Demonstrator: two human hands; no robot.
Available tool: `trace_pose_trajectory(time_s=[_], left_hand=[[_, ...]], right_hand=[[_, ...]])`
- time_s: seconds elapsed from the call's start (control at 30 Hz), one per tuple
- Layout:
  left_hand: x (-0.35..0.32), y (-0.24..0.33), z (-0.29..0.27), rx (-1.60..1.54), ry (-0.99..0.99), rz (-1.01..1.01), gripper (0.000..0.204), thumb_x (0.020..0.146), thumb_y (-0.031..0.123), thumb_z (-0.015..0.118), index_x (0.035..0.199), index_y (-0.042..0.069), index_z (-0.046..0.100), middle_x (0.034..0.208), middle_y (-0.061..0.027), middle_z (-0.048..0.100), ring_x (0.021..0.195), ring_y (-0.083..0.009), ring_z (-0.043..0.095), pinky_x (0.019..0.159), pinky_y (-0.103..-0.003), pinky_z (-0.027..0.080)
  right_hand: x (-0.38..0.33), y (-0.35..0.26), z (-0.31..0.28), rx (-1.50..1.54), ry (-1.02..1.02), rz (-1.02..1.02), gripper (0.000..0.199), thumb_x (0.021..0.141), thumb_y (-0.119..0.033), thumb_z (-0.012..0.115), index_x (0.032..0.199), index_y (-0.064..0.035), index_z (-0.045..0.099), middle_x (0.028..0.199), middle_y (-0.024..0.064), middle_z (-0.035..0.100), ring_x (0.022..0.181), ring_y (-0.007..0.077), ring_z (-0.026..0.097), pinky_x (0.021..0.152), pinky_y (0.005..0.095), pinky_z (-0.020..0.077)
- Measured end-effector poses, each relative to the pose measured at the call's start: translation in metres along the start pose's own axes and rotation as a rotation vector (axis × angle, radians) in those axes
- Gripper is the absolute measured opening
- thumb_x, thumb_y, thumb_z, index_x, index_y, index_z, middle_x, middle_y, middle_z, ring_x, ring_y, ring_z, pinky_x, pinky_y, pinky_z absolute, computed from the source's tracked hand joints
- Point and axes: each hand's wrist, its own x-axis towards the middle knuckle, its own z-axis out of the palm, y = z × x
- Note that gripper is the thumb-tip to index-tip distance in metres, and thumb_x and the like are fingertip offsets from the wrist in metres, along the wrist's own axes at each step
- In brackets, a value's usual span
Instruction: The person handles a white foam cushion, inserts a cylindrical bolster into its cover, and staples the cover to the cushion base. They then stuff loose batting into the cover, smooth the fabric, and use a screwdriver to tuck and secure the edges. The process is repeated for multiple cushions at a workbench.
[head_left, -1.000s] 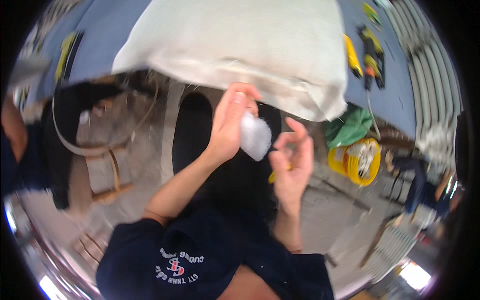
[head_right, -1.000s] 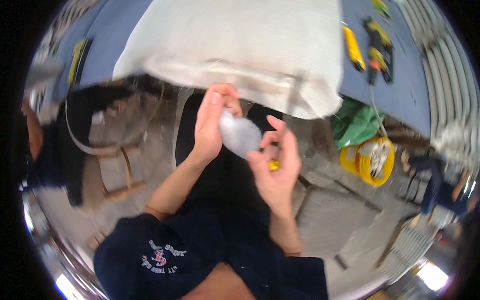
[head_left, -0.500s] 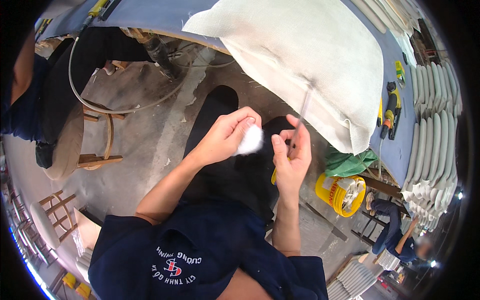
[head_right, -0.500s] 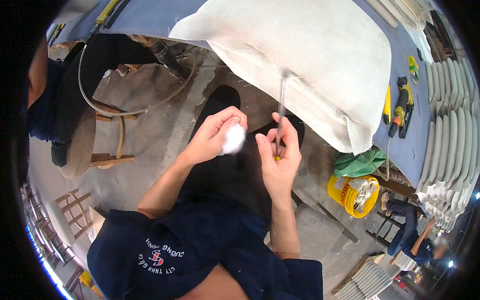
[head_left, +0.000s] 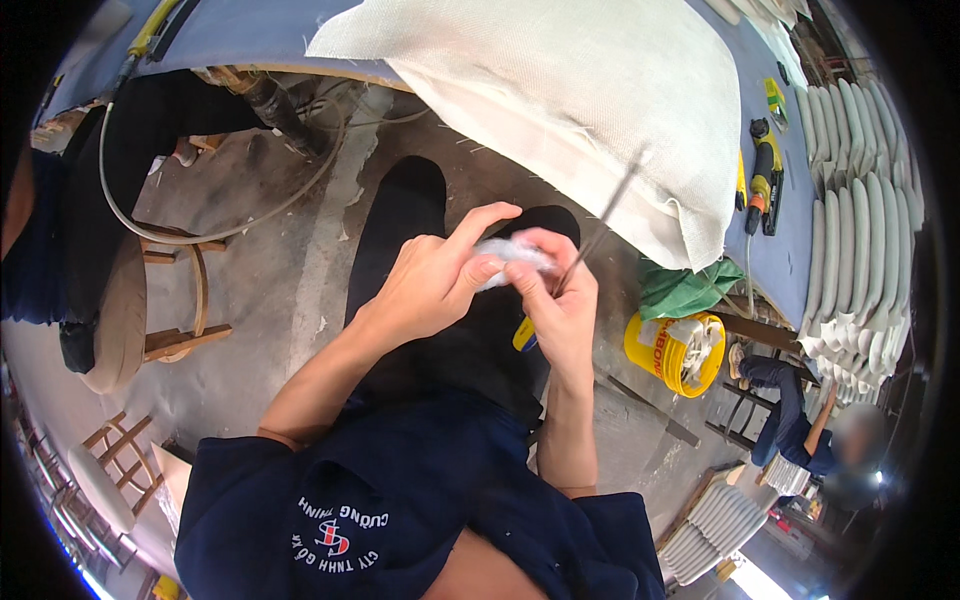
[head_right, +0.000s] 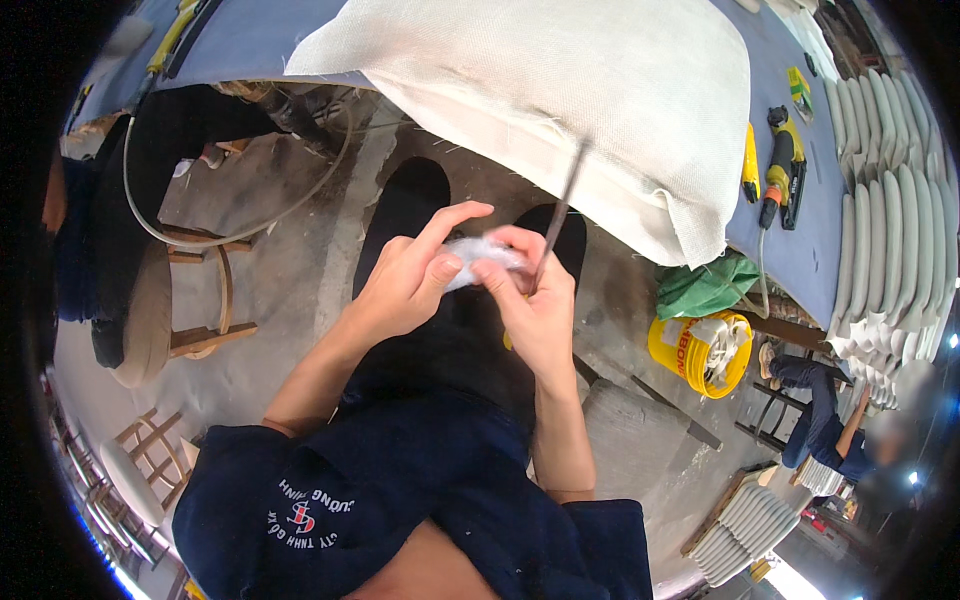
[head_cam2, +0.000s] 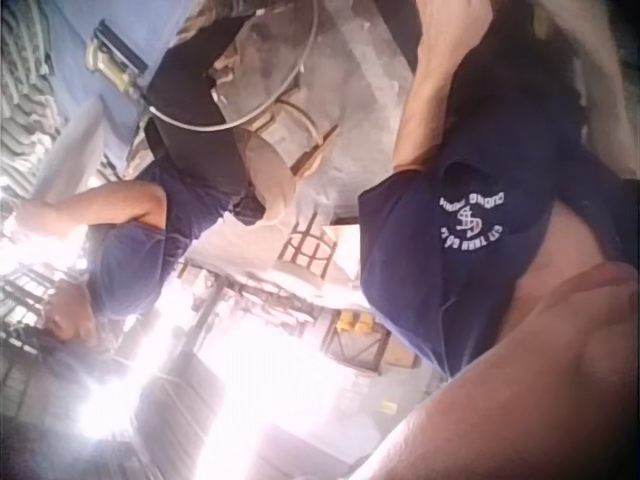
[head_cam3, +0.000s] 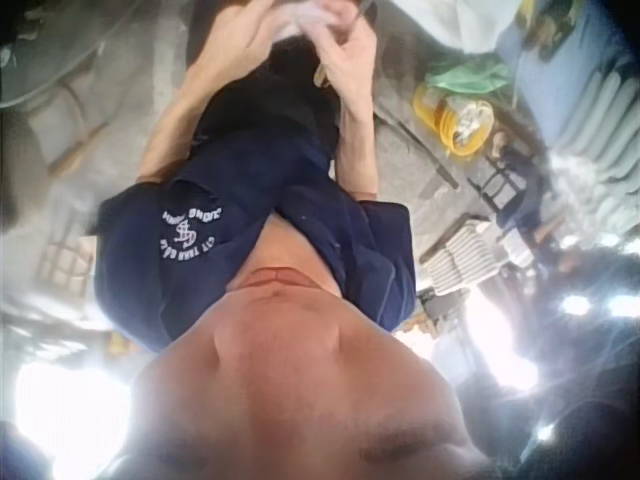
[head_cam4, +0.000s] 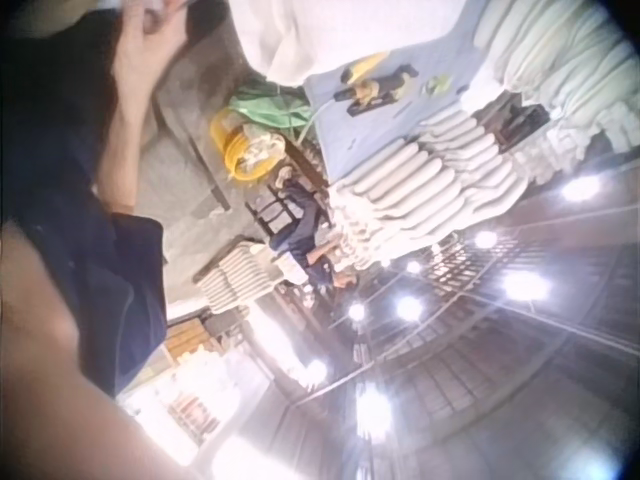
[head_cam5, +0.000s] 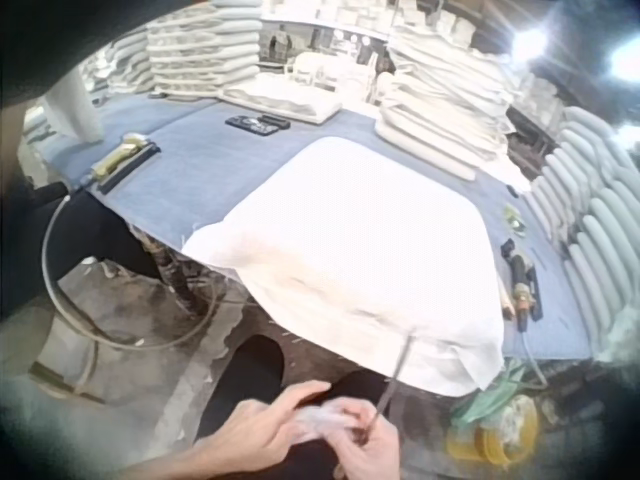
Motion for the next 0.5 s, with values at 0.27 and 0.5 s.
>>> trace_pose_trajectory(time_s=[0.27, 0.5], left_hand=[[0.004, 0.002, 0.004, -0.059, 0.072, 0.079, 0.067, 0.111, 0.065, 0.04, 0.133, 0.004, 0.055, 0.064, -0.0103, 0.061, 0.057, -0.0225, 0.066, 0.056, -0.033, 0.044], [0.012, 0.025, -0.022, 0.075, 0.024, 0.188, 0.036, 0.11, 0.042, 0.058, 0.123, 0.009, 0.056, 0.062, -0.0094, 0.065, 0.055, -0.0345, 0.066, 0.053, -0.04, 0.047]], right_hand=[[-0.007, 0.0, 0.001, 0.083, 0.01, 0.032, 0.009, 0.1, -0.003, 0.076, 0.107, 0.001, 0.072, 0.088, 0.0051, 0.077, 0.073, 0.0046, 0.062, 0.066, 0.022, 0.0476], [-0.022, -0.015, 0.007, 0.176, 0.131, -0.076, 0.009, 0.102, -0.006, 0.073, 0.095, -0.0032, 0.069, 0.082, 0.0034, 0.076, 0.062, 0.0011, 0.051, 0.054, 0.0202, 0.0374]])
